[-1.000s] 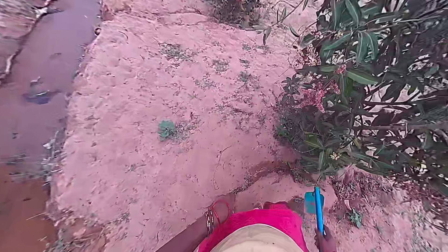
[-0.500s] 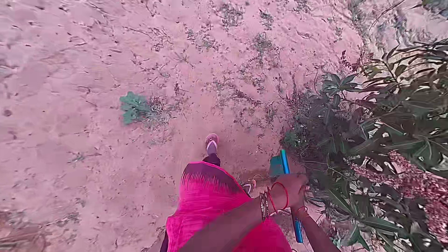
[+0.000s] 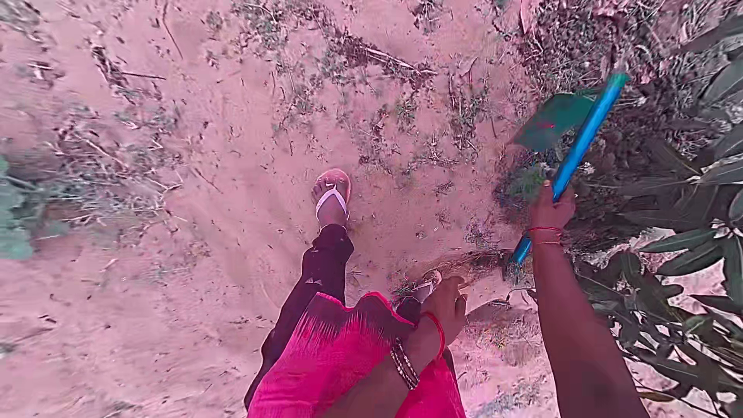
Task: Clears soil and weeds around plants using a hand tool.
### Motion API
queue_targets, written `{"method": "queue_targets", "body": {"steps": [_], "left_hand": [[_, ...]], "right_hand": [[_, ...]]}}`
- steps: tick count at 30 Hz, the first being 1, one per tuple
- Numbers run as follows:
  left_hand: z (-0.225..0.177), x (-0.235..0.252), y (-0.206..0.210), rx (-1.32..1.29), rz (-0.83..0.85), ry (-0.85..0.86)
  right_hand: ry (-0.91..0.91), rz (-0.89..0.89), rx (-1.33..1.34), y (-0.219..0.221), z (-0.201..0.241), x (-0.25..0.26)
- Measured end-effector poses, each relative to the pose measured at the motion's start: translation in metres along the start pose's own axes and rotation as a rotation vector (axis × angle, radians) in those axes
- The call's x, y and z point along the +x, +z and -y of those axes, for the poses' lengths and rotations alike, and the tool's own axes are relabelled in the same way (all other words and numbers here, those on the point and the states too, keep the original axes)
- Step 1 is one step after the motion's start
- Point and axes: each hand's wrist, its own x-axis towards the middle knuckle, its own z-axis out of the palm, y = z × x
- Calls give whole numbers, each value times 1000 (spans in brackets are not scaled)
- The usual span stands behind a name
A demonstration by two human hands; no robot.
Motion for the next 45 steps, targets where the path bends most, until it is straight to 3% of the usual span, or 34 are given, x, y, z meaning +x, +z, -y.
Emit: {"method": "queue_targets", "body": {"steps": [5,10,13,16,20,23,25,28,31,34,37,41,43,45], "left_hand": [[19,10,-12,106,158,-167],[26,15,-20,93,136,-221],[26,16,-20,77,139,-199],[28,20,-21,36,104,-206],[29,22,-20,-32,49,-178],[31,23,-15,-67,27,-166],[35,24,-11,-77,34,-171],[40,25,-7,-90,28,-187],[38,26,-10,-96,20,-210],[34,27,-12,-113,5,-200],[33,28,-13,-138,-17,-190],[33,28,-12,-150,-36,-189],[32,29,-11,-145,-36,-188],[30,30,-10,-138,-32,-191]], "right_hand": [[48,-279,90,9,-3,75],[425,-69,48,66,-88,75],[535,-24,173,56,-80,68],[462,13,131,21,-46,71],[188,-153,156,-21,-20,64],[81,-350,254,-20,-21,78],[147,-367,114,6,-41,79],[389,-117,-16,56,-87,69],[525,32,152,44,-101,74],[480,-28,194,3,-74,68],[281,-237,316,-21,-46,51],[154,-481,477,-1,-43,61],[259,-431,240,39,-69,60],[440,-193,50,69,-92,52]]}}
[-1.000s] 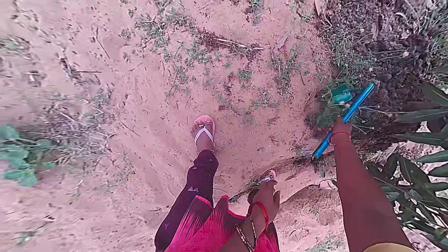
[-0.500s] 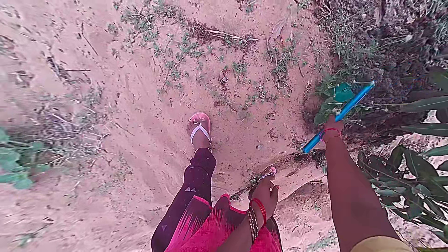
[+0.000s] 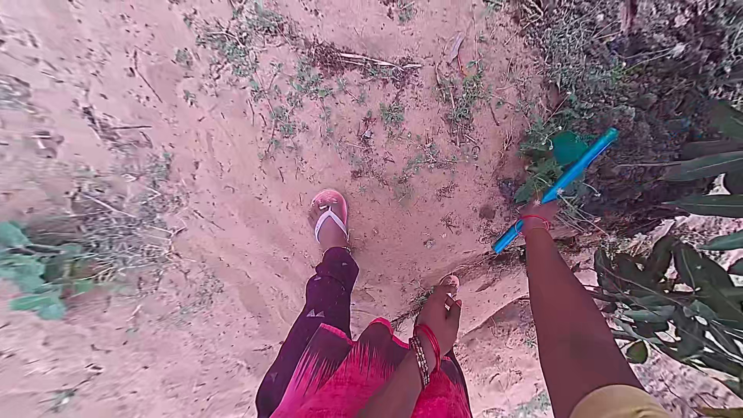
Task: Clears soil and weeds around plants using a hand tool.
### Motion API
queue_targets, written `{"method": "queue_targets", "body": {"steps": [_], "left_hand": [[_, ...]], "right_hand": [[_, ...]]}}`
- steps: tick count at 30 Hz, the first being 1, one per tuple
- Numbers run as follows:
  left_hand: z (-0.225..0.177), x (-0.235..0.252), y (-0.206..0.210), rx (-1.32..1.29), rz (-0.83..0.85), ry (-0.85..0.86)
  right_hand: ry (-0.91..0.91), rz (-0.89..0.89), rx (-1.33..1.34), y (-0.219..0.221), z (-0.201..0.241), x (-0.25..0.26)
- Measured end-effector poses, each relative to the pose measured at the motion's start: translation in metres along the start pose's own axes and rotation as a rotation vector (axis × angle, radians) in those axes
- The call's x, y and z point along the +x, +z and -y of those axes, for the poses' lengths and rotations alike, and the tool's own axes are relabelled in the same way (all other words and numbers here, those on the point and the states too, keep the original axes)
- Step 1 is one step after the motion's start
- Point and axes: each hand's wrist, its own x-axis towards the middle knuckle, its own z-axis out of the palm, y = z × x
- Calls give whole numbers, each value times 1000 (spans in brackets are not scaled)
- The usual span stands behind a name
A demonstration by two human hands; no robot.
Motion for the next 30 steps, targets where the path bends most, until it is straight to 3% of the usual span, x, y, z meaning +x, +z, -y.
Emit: {"method": "queue_targets", "body": {"steps": [2,4,7,9,12,14,17,19,21,26,28,30], "left_hand": [[-3,1,-3,2,-6,4],[-5,0,-5,-12,-11,12],[-9,0,-5,-29,-17,24],[-9,0,-7,-29,-18,15],[-7,0,-4,-31,-19,7],[-7,1,-2,-38,-17,6],[-9,0,-2,-37,-18,14],[-14,1,-3,-40,-16,20],[-14,1,-4,-50,-33,26],[-15,2,-7,-94,-41,18],[-14,2,-6,-102,-35,3],[-12,3,-5,-99,-32,-8]], "right_hand": [[99,134,26,5,-3,7],[111,189,104,-25,11,8],[-9,64,196,-74,33,-13],[-132,-66,400,-89,46,-23],[-227,-210,566,-82,57,-10],[-176,-236,386,-50,50,3],[86,76,84,5,14,7],[205,221,112,7,9,7],[238,240,160,-17,23,-7],[1,-24,321,-59,35,-35],[-77,-154,424,-52,40,-30],[-69,-199,346,-25,31,-14]]}}
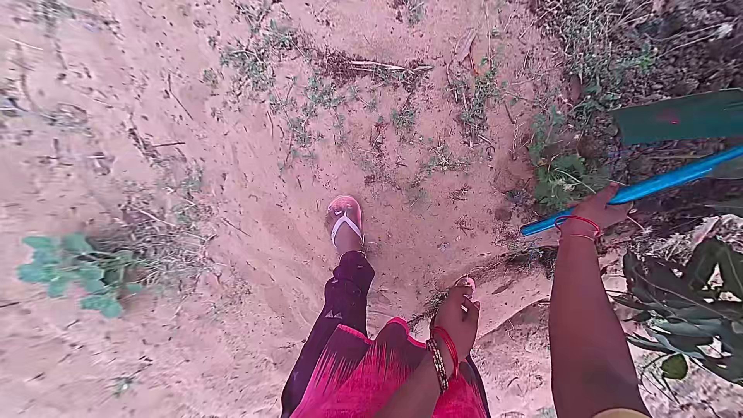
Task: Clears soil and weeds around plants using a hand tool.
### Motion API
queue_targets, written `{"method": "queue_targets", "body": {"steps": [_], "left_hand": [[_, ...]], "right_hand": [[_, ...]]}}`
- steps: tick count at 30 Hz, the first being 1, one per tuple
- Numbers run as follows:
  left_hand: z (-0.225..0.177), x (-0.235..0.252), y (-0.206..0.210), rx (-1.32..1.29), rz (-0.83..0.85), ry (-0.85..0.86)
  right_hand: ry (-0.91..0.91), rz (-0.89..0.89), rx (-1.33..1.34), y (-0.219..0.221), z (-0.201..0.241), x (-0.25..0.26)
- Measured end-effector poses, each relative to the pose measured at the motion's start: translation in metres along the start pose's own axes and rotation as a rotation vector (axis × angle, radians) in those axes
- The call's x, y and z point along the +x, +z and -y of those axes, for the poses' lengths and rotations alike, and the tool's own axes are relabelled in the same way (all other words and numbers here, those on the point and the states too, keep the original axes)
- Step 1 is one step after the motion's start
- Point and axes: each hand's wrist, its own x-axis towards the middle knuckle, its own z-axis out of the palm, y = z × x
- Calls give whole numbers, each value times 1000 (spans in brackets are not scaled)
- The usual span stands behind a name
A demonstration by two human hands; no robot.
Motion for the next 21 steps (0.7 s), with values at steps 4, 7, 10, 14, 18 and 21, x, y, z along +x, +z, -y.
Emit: {"method": "queue_targets", "body": {"steps": [4,7,10,14,18,21], "left_hand": [[-5,-1,4,-19,-7,20],[-13,0,0,-48,-53,57],[-17,2,-7,-116,-156,85],[-21,7,-10,-244,-371,212],[-25,10,-17,-302,-474,214],[-28,10,-16,-291,-450,174]], "right_hand": [[340,326,-176,35,-31,8],[316,391,-189,15,-17,-5],[24,327,-375,-13,-29,-48],[-364,347,-459,-35,-52,-112],[-521,711,-664,-41,-46,-144],[-445,1073,-1035,-26,-9,-149]]}}
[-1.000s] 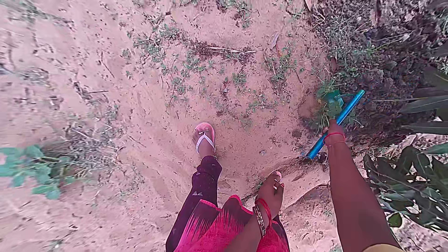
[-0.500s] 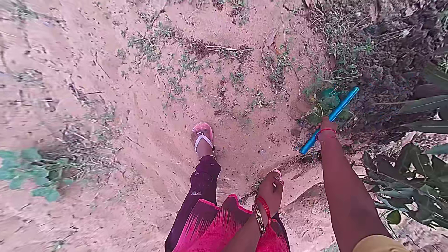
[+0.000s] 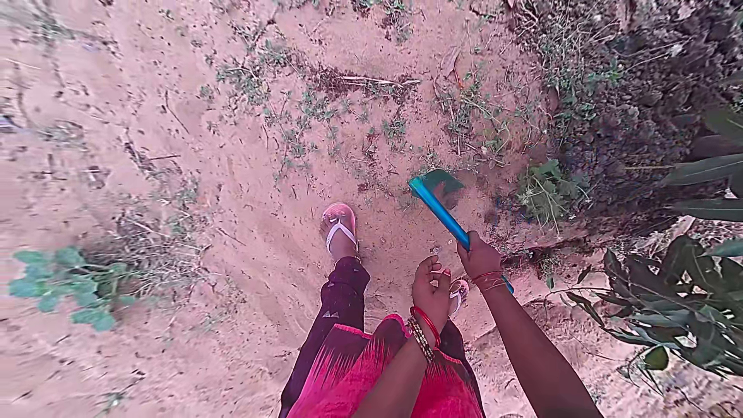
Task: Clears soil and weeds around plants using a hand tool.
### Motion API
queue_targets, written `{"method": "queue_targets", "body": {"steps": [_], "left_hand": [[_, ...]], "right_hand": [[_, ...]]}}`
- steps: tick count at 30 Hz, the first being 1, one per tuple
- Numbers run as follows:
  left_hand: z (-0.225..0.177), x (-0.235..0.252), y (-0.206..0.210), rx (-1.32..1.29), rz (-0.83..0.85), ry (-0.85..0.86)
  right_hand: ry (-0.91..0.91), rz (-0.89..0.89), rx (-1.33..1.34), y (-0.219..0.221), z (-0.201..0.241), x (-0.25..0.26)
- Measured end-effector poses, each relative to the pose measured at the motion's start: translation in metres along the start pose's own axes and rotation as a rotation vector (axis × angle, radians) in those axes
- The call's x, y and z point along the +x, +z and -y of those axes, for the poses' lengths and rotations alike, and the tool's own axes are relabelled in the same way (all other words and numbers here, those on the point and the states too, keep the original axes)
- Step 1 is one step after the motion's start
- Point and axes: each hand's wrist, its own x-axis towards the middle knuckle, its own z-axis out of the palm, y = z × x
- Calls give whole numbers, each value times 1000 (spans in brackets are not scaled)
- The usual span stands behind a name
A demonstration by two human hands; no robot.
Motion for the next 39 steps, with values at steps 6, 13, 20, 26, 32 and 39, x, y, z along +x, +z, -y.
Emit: {"method": "queue_targets", "body": {"steps": [6,13,20,26,32,39], "left_hand": [[-8,0,-1,25,61,-37],[-13,1,5,-20,94,-78],[-16,1,-2,26,151,-111],[-19,0,-8,4,172,-128],[-21,-1,-9,24,211,-101],[-21,-4,-1,48,212,-91]], "right_hand": [[-54,305,-131,-64,17,0],[-111,211,-256,-91,27,50],[568,-75,-277,-104,-100,157],[510,22,-102,-121,-127,103],[399,-566,552,-165,-165,40],[592,-667,333,-187,-153,22]]}}
